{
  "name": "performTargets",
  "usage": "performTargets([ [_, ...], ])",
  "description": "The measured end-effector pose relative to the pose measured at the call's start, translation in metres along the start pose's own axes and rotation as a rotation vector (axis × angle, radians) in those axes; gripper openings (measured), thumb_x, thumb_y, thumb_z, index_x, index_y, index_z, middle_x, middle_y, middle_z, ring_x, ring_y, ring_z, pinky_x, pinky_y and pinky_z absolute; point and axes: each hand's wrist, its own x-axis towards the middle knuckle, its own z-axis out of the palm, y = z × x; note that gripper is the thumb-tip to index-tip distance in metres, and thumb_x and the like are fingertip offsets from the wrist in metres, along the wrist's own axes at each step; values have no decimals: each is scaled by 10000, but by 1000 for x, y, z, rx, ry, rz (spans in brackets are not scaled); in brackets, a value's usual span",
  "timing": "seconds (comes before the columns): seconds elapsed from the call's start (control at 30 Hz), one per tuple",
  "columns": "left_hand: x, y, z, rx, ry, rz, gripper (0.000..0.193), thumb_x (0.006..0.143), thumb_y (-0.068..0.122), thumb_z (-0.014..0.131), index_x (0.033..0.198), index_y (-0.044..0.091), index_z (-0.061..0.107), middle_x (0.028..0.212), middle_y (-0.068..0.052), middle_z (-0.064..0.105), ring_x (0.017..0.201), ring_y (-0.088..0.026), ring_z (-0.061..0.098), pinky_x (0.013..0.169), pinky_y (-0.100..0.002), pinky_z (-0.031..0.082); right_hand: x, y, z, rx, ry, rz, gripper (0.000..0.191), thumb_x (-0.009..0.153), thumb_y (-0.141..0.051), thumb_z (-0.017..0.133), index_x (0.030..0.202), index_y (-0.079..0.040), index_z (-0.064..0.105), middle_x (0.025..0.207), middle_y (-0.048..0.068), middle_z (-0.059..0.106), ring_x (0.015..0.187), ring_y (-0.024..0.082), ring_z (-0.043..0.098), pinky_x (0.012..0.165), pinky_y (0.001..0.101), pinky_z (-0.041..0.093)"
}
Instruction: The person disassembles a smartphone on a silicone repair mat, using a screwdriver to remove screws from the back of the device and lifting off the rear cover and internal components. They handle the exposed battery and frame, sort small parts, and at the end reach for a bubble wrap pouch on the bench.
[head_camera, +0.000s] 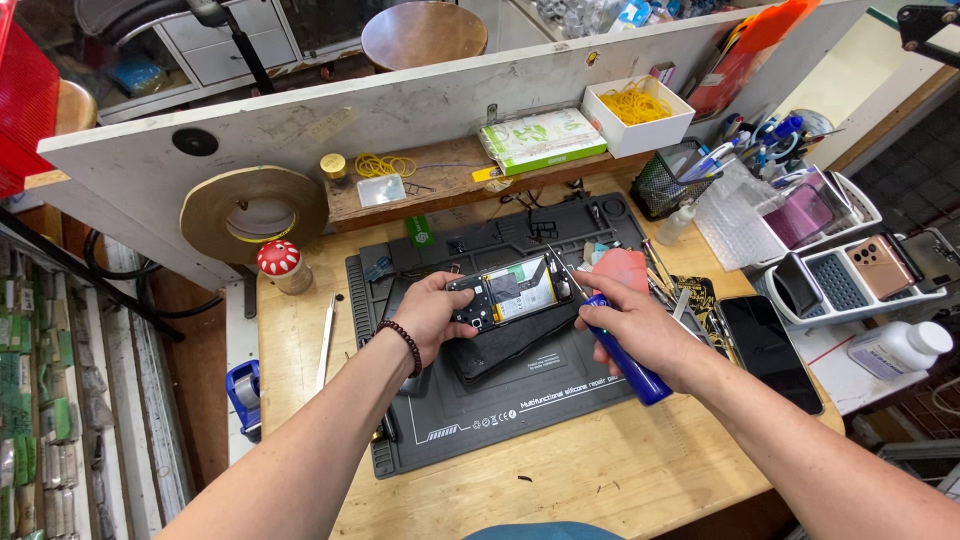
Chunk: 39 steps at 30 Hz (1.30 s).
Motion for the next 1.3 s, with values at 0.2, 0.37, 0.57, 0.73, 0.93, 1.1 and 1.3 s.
performTargets([
  [0.2,-1,-1,-3,6,-24,0,184,972,63,603,1156,60,606,1059,-94,676,803,-167,684,600,-284,609,-2,4,2,-35,-16,13,610,967,-270,559,1560,-266,414,1023,63,663,605,144,603,477,300,523],
  [0.37,0,-1,-2,16,-23,-11,188,974,67,594,1163,66,596,1067,-86,671,835,-172,686,623,-294,616,3,7,2,-9,-2,20,611,967,-259,572,1559,-278,420,980,67,661,606,141,599,471,302,519],
  [0.57,4,0,-1,21,18,-49,189,978,70,591,1167,70,593,1092,-104,673,867,-193,699,660,-301,635,11,14,5,44,19,40,635,943,-228,565,1559,-301,428,956,59,659,600,139,589,460,297,507],
  [0.73,4,1,-1,12,24,-62,217,979,73,587,1195,59,590,1122,-112,667,901,-203,700,677,-300,642,10,9,15,28,-25,43,633,938,-224,572,1552,-301,440,957,54,665,587,128,590,439,286,502],
  [0.93,-1,5,1,5,25,-68,223,986,74,578,1207,51,590,1151,-120,659,941,-207,708,708,-295,658,9,-8,31,11,-124,71,633,942,-243,564,1556,-323,432,962,48,672,585,114,593,438,271,505],
  [1.1,-3,7,2,0,22,-65,220,987,78,577,1204,51,595,1153,-122,658,933,-208,700,701,-294,650,8,-13,35,-9,-138,91,641,936,-248,574,1554,-340,429,963,45,678,581,111,590,433,273,502],
  [1.3,1,4,0,-10,18,-67,221,983,74,587,1201,45,599,1145,-124,659,922,-214,701,699,-294,653,10,-15,32,-7,-124,87,642,939,-243,569,1557,-341,424,967,52,670,587,121,599,434,279,508],
])
